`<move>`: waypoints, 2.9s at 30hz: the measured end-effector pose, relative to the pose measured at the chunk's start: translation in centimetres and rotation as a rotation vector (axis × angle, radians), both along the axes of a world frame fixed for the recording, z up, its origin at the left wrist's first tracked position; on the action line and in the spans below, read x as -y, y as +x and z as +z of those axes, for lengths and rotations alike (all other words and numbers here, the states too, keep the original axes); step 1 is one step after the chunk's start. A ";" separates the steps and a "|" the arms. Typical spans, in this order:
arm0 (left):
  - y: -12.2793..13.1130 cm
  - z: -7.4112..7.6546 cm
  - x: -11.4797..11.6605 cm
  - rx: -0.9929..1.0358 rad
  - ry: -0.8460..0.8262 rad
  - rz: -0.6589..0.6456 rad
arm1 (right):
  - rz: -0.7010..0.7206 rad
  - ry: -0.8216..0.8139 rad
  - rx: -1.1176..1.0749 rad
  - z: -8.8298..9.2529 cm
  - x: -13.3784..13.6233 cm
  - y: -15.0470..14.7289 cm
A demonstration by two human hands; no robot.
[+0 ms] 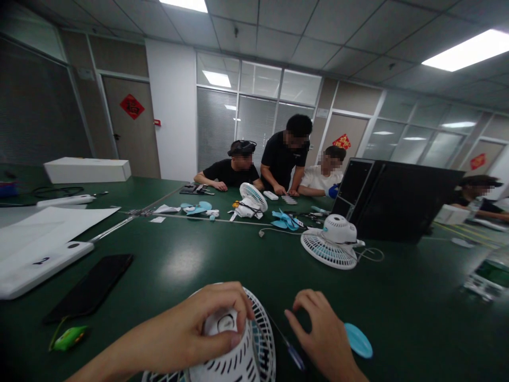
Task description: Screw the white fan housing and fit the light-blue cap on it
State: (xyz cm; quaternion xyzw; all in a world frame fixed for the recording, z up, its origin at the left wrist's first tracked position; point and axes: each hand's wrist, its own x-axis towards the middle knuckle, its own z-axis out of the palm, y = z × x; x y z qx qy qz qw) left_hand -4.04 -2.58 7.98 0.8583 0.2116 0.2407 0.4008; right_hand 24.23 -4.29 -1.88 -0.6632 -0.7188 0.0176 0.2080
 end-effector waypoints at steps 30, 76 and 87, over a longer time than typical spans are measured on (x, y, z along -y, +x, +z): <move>-1.4 -0.1 -1.6 0.090 -0.048 0.117 | 0.497 0.083 -0.654 9.5 0.7 -4.3; -0.4 0.0 2.2 -0.173 0.776 0.460 | 0.851 -0.312 -0.462 10.5 -1.7 -8.5; 0.7 0.0 2.4 -0.344 0.928 0.512 | 0.799 -0.290 -0.418 10.5 -1.6 -8.7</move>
